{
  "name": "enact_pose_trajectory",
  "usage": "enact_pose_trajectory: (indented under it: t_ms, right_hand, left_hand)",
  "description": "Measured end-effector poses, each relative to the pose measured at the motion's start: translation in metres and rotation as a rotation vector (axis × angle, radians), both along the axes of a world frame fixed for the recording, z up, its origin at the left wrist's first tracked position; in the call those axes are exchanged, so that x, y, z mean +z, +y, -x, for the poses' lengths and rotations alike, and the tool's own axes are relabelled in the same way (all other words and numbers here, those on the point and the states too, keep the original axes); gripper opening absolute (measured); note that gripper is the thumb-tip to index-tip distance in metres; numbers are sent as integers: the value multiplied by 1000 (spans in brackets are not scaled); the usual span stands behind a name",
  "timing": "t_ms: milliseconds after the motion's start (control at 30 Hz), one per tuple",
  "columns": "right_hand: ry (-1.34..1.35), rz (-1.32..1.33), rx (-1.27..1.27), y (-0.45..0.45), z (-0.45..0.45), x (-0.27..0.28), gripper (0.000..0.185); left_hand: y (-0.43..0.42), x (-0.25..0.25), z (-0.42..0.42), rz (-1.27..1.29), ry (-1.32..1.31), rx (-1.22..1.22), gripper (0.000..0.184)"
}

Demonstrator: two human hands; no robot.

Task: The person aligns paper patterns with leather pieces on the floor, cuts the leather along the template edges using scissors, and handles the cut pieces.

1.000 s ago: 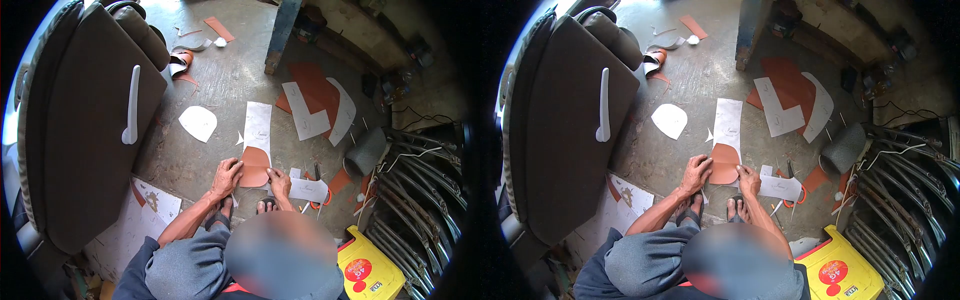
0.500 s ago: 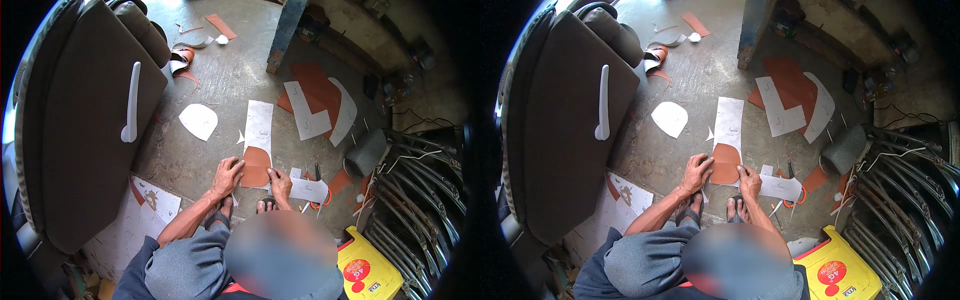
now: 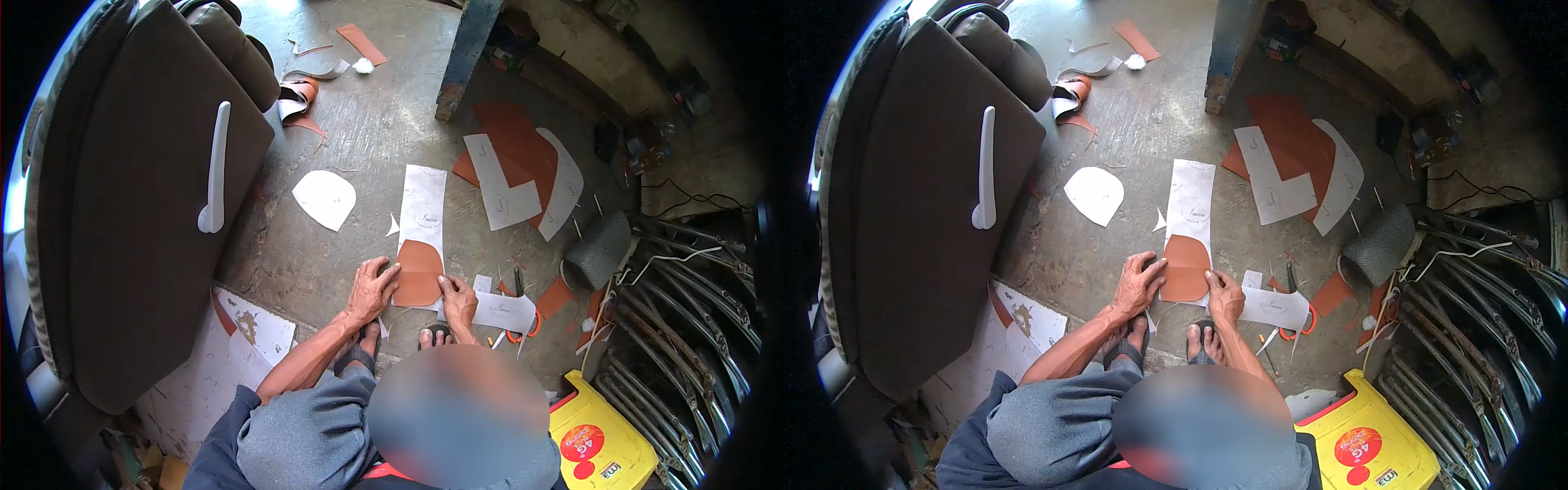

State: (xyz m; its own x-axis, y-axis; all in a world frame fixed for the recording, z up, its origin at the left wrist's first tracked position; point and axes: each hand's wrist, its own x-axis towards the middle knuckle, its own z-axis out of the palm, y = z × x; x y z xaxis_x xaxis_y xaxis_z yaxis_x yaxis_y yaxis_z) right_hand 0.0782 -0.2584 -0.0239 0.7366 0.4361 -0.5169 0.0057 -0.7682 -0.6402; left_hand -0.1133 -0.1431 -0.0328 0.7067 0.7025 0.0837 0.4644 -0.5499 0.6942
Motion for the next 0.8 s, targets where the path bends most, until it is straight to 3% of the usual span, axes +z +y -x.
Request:
enact_pose_trajectory:
  t_ms: [267, 800]
  right_hand:
    - [-19, -32, -6, -6, -4, -21, 37]
    - [-63, -54, 19, -7, -2, -11, 37]
  left_hand:
    - [-1, -2, -1, 0, 5, 9, 44]
    - [-6, -5, -5, -24, 44, 40, 43]
